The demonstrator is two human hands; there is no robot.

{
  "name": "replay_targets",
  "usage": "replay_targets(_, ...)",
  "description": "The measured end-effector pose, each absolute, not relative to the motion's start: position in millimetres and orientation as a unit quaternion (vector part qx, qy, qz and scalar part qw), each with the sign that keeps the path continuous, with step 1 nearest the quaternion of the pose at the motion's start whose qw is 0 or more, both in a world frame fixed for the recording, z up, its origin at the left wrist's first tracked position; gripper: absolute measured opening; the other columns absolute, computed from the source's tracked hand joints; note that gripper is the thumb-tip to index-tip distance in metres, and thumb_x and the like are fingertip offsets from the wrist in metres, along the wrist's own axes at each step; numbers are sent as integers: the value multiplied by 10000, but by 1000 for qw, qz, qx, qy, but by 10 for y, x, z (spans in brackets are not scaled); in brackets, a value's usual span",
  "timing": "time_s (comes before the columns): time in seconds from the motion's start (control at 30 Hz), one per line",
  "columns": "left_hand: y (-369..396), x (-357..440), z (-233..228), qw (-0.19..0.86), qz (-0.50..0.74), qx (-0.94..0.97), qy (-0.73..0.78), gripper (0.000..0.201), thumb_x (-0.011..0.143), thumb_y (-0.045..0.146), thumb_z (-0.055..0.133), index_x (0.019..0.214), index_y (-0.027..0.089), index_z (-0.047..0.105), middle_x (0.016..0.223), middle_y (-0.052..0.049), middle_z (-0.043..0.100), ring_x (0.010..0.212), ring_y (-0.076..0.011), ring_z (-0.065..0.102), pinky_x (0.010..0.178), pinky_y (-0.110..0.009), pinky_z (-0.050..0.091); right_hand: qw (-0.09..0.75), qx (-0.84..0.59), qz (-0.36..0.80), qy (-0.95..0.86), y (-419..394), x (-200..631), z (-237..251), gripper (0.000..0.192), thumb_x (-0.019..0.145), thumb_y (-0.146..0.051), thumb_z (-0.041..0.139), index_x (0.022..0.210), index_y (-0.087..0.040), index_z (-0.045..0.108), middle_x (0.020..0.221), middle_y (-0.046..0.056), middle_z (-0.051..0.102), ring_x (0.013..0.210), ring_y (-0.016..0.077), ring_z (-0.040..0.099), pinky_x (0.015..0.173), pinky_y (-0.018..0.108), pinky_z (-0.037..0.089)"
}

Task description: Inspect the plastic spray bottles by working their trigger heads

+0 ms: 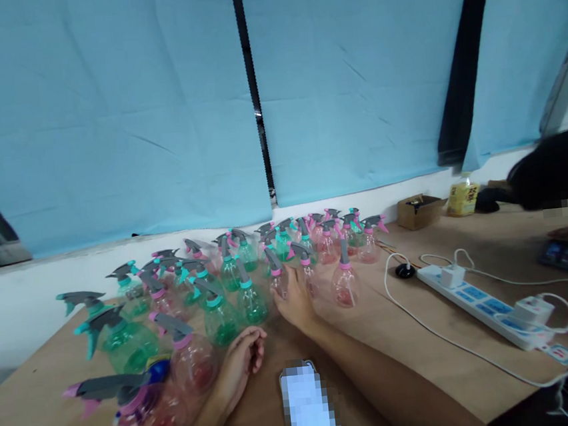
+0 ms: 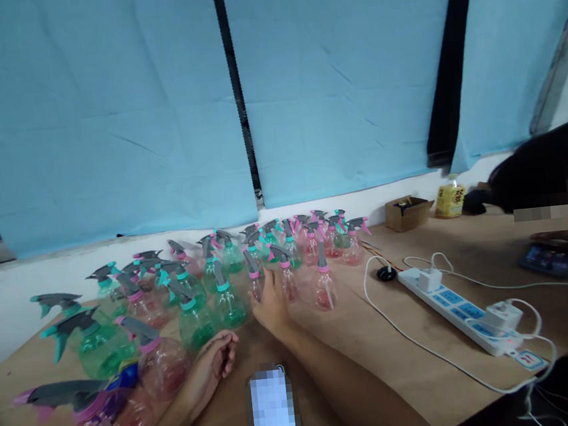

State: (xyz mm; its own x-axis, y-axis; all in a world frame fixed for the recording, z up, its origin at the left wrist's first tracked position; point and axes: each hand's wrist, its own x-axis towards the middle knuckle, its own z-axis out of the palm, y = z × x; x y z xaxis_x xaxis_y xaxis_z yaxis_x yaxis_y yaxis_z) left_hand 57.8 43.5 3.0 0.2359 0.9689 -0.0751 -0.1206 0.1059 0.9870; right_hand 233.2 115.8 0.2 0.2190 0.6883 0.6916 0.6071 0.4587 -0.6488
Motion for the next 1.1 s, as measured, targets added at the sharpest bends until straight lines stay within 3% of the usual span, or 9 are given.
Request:
replay_targets(0.17, 429, 581, 38, 612, 447, 495, 424, 261, 782, 432, 637, 818, 175, 605, 593, 49, 502, 448, -74, 407, 427, -187, 242, 615, -508, -23, -602, 1033, 2478, 137, 518, 846, -264, 541, 1342, -182, 418, 1274, 160, 453, 1247, 296, 453, 1052, 501, 380)
replay_targets(0.37, 413, 595, 54, 606, 446, 502, 428, 266, 787, 433, 634, 821, 171, 612, 596, 46, 502, 452, -71, 406, 425, -187, 236, 612, -510, -89, -598, 1102, 2801, 270, 672, 843, -226, 516, 1462, -148, 267, 1469, 198, 314, 1417, 315, 257, 1133, 558, 261)
replay_targets(0.57, 444, 570, 12, 607, 447, 500, 427, 279, 779, 447, 640, 824, 173, 618, 594, 42, 509, 450, -74, 406, 424, -185, 236, 695, -486, 36, -528, 1409, 2874, 135, 648, 896, -298, 504, 1468, -140, 242, 1397, 200, 459, 1277, 263, 482, 1063, 461, 388)
replay_targets(0.77, 446, 576, 19, 608, 449, 496, 427, 274, 771, 436, 653, 823, 169, 629, 594, 43, 508, 458, -73, 416, 425, -186, 251, 687, -486, 97, -532, 1379, 2890, 115, 647, 820, -293, 602, 1418, -184, 381, 1220, 137, 611, 1071, 242, 602, 955, 411, 457)
replay_targets(0.9, 441, 588, 40, 609, 443, 498, 429, 274, 769, 440, 652, 819, 172, 623, 589, 45, 512, 449, -68, 415, 424, -184, 246, 662, -490, 138, -550, 1330, 2928, 149, 449, 746, -223, 594, 1194, -195, 605, 999, 61, 669, 876, 203, 613, 828, 331, 482)
replay_targets(1.0, 451, 579, 19, 611, 441, 499, 429, 274, 773, 440, 650, 821, 172, 620, 589, 46, 510, 442, -67, 413, 419, -186, 240, 622, -474, 236, -577, 1285, 2948, 179, 197, 747, -241, 574, 912, -190, 670, 663, -20, 580, 608, 148, 509, 625, 266, 443)
replay_targets(1.1, 462, 564, -16, 613, 440, 502, 422, 258, 794, 426, 640, 836, 172, 622, 597, 46, 512, 441, -65, 413, 419, -187, 239, 587, -403, 340, -614, 1195, 2936, 251, 168, 722, -212, 547, 846, -200, 660, 602, -46, 533, 553, 121, 459, 563, 236, 399)
